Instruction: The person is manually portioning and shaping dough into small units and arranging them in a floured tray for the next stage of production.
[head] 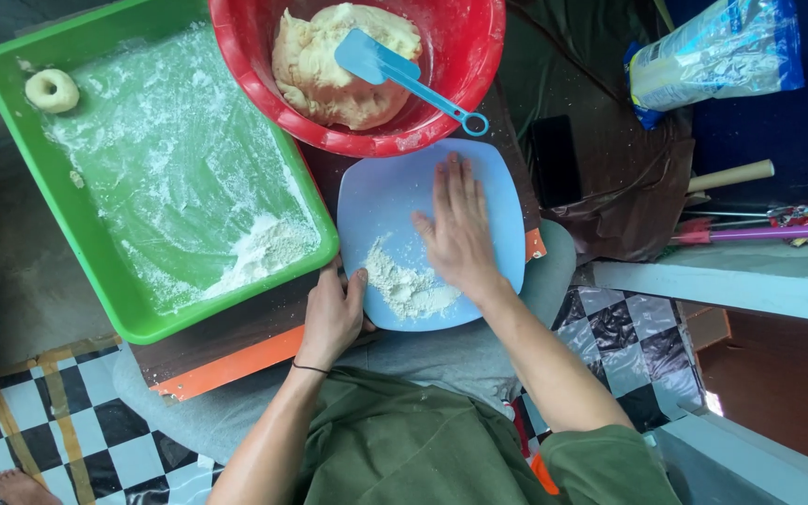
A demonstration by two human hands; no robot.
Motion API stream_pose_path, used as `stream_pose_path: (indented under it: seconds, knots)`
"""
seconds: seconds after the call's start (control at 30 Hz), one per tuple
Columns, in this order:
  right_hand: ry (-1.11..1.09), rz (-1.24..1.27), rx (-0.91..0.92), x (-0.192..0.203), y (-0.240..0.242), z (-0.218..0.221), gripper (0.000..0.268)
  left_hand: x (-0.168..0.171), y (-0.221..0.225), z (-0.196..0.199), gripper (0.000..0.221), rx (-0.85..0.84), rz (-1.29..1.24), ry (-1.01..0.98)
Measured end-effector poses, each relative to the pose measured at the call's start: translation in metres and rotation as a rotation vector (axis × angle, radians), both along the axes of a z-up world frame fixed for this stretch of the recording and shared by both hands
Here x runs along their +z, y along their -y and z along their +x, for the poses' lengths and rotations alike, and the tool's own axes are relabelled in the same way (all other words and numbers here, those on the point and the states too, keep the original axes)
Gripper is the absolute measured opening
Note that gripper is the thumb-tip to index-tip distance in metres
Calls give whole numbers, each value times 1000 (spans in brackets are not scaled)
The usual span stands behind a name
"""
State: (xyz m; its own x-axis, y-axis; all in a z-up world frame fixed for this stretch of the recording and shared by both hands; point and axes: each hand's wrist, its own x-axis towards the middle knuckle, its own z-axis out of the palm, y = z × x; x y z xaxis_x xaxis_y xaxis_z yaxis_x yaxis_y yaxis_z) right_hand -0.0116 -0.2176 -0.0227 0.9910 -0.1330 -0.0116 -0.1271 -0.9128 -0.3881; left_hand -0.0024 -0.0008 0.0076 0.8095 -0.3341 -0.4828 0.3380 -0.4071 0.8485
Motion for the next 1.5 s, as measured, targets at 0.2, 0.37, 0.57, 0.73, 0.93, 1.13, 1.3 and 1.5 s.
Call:
stream_pose_path:
  seconds: [0.2,0.37,0.57,0.73,0.93,1.13,1.3,1.5]
  knots:
    - [-209,-63,236,-12,33,-13,74,0,-2,1,51,25,-4,-21]
    - [54,-172,-52,-26,23,20,67,-2,-1,-2,54,2,2,-10]
    - [-203,40,325,-17,24,-18,61,-45,-12,-8,47,21,57,116]
    - [306,-185,307,-39,77,-21,44,-58,-6,-9,45,-1,91,142]
    - [363,-4,30,-2,55,-31,20,-50,-4,-10,42,20,86,135]
    - [377,-5,99,-16,35,-38,36,-47,-3,-9,40,5,89,149]
    - [5,75,105,15,37,-37,39,-39,-5,-11,42,-4,87,150]
    - [-252,96,85,20,18,-29,54,-38,-3,-5,41,3,91,166]
